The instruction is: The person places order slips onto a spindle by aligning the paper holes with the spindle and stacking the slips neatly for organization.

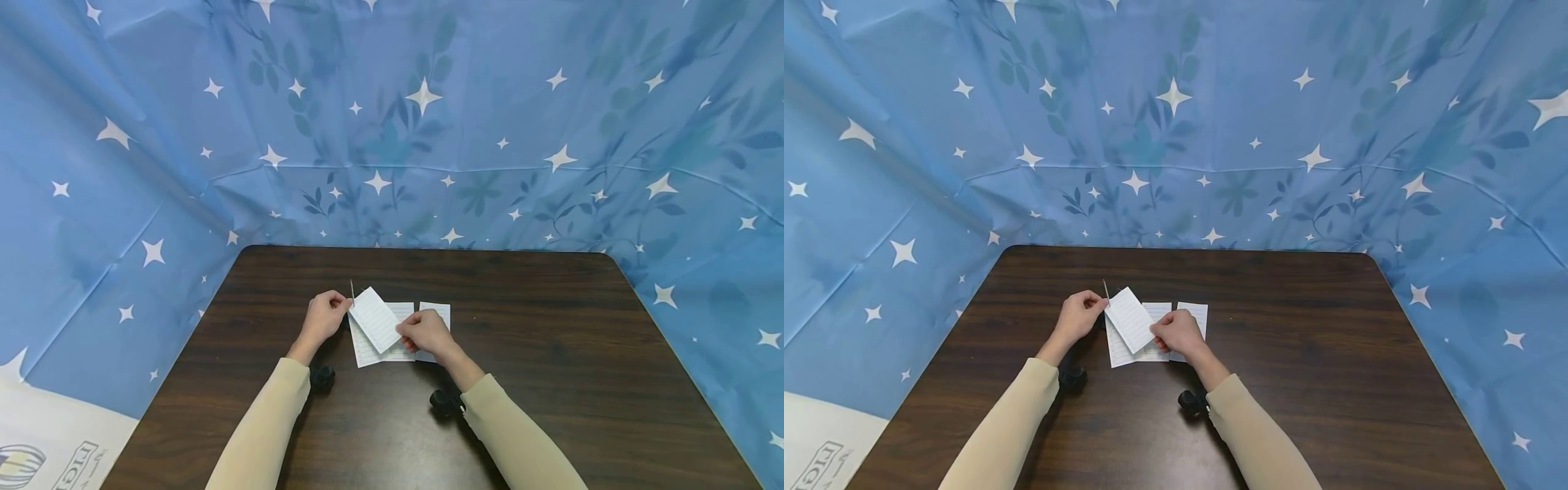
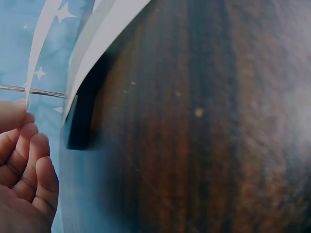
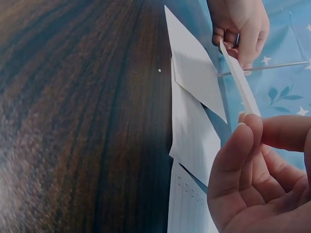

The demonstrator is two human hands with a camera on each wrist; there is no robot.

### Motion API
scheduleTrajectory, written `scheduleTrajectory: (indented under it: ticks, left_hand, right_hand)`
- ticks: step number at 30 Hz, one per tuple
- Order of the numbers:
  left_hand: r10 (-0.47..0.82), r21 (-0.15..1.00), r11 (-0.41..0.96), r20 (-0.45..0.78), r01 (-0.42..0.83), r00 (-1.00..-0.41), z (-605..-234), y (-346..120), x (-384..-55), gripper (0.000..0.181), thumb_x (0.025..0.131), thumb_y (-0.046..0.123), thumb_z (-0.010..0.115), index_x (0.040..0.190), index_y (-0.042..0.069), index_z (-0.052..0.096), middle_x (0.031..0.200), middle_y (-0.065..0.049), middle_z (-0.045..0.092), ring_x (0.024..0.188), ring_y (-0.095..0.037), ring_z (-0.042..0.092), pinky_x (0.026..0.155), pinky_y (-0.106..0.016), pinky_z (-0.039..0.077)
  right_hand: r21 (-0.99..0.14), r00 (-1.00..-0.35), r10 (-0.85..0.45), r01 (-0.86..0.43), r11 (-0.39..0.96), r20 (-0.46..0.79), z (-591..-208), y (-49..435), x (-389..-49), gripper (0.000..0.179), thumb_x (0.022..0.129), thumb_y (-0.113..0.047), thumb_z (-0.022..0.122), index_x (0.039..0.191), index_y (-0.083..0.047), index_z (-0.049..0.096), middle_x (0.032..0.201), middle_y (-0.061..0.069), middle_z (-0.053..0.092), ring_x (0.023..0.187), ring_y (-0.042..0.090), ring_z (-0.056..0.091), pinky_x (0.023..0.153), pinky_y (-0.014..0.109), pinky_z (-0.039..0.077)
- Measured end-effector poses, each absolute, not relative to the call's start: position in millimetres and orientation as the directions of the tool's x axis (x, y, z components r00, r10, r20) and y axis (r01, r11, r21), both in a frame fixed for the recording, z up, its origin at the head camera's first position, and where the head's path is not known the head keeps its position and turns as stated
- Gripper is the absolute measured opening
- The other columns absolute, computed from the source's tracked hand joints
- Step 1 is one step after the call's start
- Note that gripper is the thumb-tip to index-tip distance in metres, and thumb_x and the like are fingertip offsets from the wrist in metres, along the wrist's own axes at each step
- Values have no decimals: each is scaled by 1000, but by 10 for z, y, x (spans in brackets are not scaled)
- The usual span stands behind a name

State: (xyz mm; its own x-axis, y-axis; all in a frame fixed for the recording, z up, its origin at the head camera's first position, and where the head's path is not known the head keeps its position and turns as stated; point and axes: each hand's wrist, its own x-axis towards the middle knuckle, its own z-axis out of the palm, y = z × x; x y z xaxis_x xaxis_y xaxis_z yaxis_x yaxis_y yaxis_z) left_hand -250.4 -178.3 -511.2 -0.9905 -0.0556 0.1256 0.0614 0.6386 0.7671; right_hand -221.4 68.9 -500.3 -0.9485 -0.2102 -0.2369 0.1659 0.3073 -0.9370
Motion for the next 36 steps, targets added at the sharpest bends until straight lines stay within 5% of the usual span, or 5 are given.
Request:
scheduleTrajectory:
  ticks: [36]
  left_hand:
    - [-19,673,739,60,27,-998,-5231,-1801,-2553,18,94,21,73,84,7,67,72,-4,56,64,-20,50,61,-34,41]
  right_hand:
    - [-817,-966,-191,32,575,-172,-4991,745,-2156,18,88,-7,67,71,-2,71,53,1,60,47,10,56,50,26,52]
